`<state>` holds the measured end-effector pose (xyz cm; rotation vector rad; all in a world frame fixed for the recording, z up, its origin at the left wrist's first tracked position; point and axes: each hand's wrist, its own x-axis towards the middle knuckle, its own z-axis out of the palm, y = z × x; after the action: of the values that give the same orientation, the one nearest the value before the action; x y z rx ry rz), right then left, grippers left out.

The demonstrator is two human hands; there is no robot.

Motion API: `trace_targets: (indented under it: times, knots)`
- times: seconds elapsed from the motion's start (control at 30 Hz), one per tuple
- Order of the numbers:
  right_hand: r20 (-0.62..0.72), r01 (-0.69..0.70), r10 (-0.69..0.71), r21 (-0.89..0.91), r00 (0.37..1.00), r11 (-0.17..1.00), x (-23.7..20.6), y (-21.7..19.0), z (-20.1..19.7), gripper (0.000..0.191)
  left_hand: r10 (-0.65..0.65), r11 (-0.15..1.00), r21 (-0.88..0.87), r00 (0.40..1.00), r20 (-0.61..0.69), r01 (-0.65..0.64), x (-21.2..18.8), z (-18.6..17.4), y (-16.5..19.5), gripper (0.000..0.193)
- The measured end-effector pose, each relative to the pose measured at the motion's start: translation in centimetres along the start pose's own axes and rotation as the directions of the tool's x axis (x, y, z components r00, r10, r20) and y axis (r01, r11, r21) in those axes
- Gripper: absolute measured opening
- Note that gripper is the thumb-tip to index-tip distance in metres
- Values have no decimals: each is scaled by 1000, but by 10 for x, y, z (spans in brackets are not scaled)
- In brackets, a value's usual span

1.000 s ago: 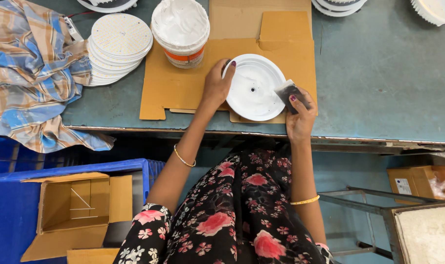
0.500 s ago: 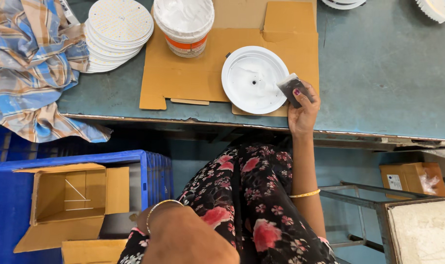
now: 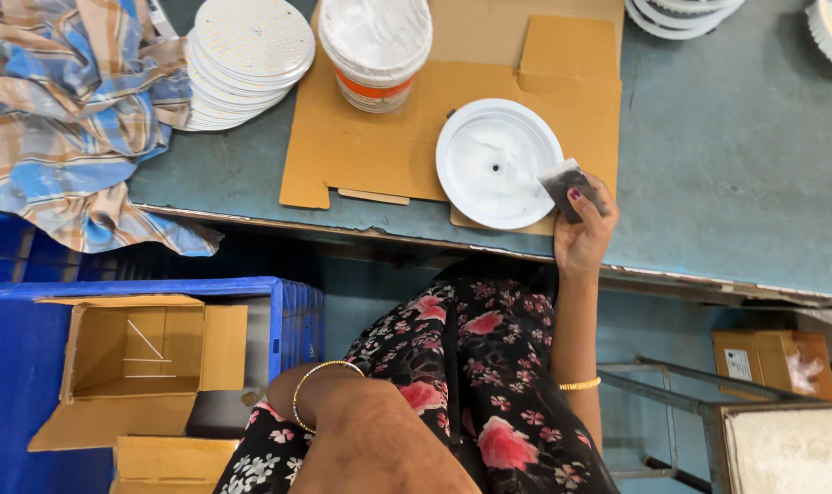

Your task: The person repeatedly scoops white paste from a tub with a small metal spatula and spreads it onto the center of white circular LED modules. They handle each module one at a time, applying paste to the inner surface and then placing it aside on the table.

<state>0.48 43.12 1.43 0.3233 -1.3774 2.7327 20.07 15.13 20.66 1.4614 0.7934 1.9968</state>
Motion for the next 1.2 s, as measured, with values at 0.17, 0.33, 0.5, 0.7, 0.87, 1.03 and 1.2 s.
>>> trace_targets:
  times: [0.17,0.33,0.5,0.7,0.87,1.03,1.2]
  knots:
    - [-18,6,-7,-37,1000,999,6,6,2,28,-22,999,32,999,-24,23,-4,-17,7,36]
    - [-19,10,-11,-46,1000,999,10,10,0,30,-43,997,59,999,-29,44,2,-29,22,35]
    - [-24,23,-25,-73,999,997,14,13,-3,27,-76,986,141,994,-81,86,-12,-40,40,35]
    - [-15,26,-27,-72,1000,997,18,9,-6,31,269,817,467,494,-827,338,-105,-77,86,26]
    - [-13,12,-12,-63,1000,998,13,1,-11,30,697,-11,95,76,-714,995,-191,-261,89,97]
    - [-32,21,-23,-69,999,997,9,2,-17,28,564,-145,-249,-126,-816,958,-217,-343,52,146]
    - [-136,355,-390,-226,911,907,35,-19,22,25,480,-131,-339,-239,-844,932,-204,-346,64,151]
